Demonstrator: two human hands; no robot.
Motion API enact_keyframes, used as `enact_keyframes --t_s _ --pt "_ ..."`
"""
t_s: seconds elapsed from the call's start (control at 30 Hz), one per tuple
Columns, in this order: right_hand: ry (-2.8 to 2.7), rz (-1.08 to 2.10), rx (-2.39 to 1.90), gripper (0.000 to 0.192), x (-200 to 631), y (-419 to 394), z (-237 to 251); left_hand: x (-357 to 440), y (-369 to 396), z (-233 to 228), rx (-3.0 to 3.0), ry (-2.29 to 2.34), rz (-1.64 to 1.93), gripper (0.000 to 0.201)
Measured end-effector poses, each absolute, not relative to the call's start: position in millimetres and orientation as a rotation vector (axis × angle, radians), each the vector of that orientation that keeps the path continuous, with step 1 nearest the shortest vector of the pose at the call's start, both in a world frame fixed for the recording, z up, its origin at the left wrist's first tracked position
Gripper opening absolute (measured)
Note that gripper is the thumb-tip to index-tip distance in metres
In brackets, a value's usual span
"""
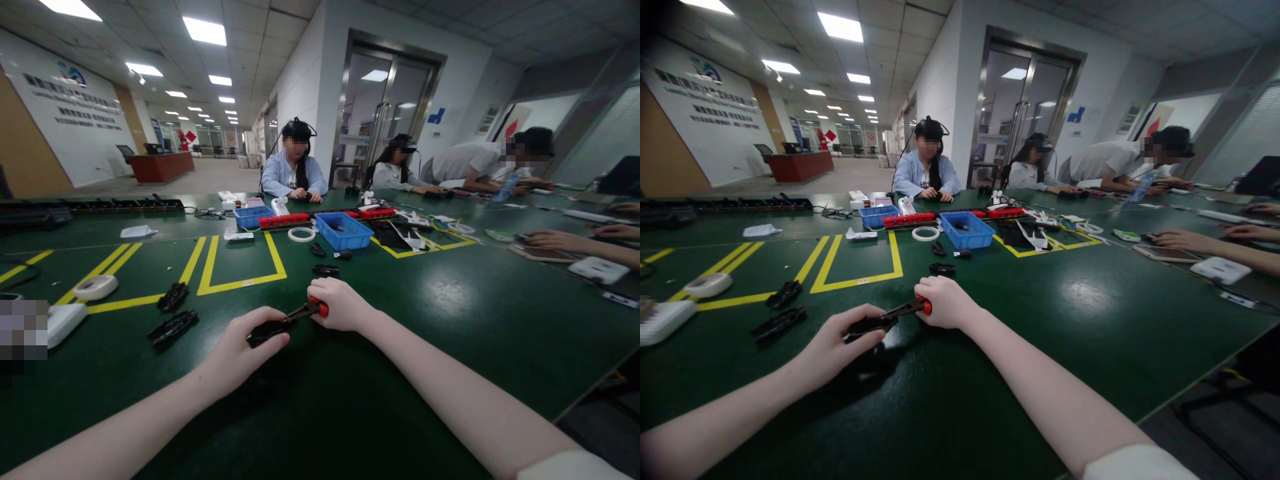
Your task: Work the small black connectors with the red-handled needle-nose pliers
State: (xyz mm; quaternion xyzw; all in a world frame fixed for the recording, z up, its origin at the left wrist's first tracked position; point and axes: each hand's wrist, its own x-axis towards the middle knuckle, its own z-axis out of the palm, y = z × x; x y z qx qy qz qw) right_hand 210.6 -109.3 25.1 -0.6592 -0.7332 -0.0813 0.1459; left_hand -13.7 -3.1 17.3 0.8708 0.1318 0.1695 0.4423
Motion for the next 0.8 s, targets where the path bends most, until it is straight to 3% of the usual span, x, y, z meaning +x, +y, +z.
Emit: enact_keyframes --t_s 0.5,0.8 --pt "-2.093 -0.182 -1.894 0.015 208.2 -113.3 24.4 -15.0 -6.2 23.1 2.152 0.340 0.402 0.024" --pt "-2.089 -0.129 -1.873 0.023 208.5 -112.9 24.4 -14.3 -1.8 16.4 2.145 0.348 0.401 0.027"
